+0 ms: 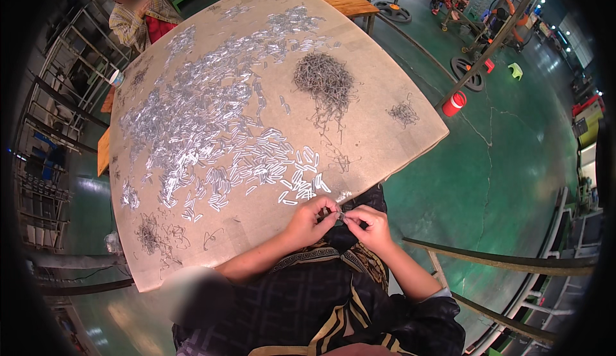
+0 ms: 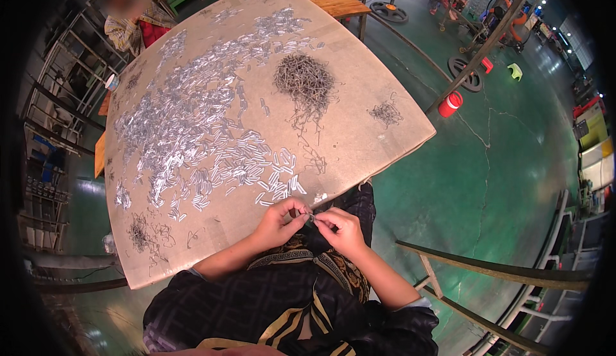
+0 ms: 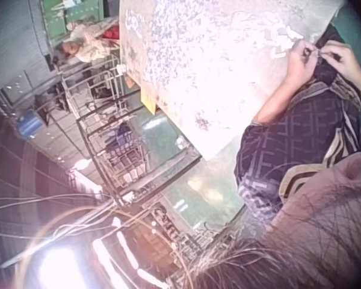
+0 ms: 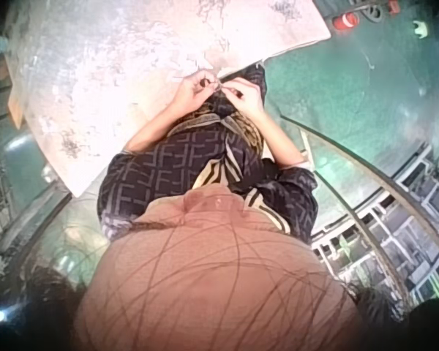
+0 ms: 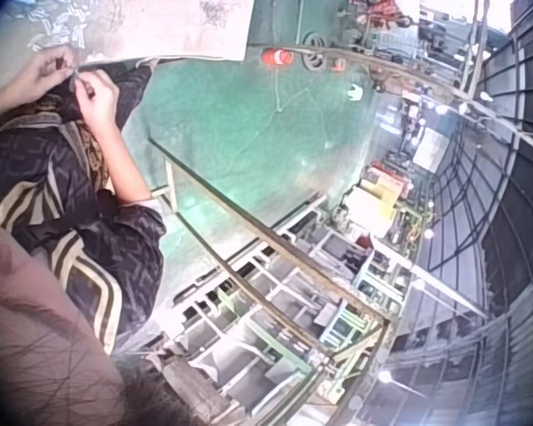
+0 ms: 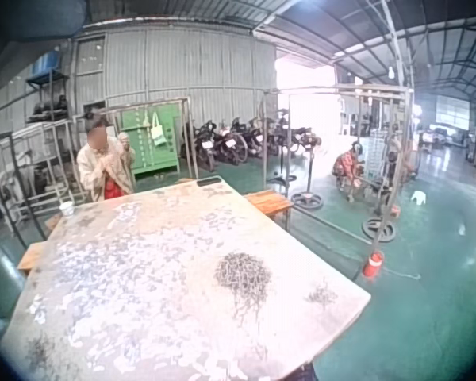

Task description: The person repeatedly picks up small silver wire pieces and dark wire fragments from a table, joins them by hand, and places the assembled units onto a nearby metal rack. The process is continuous and repetitive throughout the clip.

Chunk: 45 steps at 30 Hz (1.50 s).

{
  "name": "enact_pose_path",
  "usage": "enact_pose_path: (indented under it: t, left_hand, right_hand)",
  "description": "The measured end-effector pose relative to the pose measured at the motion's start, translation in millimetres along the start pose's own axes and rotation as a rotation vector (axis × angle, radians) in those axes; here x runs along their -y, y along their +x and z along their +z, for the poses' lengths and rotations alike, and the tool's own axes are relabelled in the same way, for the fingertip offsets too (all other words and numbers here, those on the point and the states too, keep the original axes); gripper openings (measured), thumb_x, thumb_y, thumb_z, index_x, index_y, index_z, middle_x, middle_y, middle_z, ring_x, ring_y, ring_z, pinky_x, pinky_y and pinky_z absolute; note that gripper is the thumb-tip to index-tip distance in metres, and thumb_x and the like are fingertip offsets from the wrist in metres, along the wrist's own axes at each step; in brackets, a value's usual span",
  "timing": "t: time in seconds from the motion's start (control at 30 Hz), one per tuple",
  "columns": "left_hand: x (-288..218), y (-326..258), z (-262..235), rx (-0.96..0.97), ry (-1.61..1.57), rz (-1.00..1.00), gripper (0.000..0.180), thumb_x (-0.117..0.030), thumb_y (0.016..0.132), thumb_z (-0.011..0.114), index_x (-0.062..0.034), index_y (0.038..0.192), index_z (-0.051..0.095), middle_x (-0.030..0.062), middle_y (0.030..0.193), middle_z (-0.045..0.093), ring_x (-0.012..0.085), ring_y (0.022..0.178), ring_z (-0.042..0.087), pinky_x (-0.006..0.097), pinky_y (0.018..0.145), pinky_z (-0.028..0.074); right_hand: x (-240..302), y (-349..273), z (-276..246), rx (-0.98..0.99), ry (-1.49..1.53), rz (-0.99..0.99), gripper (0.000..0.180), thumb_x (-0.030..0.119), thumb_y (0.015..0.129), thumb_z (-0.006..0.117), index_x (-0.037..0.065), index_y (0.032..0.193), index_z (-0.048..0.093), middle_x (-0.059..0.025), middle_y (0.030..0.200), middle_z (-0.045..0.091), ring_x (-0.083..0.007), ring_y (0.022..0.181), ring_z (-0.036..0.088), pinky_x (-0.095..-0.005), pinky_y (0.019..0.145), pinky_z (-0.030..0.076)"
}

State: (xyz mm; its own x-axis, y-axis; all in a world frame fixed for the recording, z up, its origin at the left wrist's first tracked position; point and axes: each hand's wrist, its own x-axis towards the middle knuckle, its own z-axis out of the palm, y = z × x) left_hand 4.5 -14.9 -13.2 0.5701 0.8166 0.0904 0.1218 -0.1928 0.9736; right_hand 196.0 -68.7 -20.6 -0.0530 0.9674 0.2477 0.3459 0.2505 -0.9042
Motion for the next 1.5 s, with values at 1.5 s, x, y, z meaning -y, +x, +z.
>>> enact_pose_path:
  t: [1.5]
  left_hand:
    - [-11,-4,19,-0.196,0.226,0.207,0.014,0.001,0.079,0.067,-0.0028,0.088,0.058,0.0123,0.080,0.064,0.0307,0.074,0.063,0.037,0.065,0.050]
  right_hand:
    - [26,18,-8,-0.075,0.100,0.208,0.010,0.001,0.080,0.072,-0.002,0.090,0.071,-0.0080,0.080,0.071,-0.0089,0.067,0.064,-0.0233,0.062,0.051]
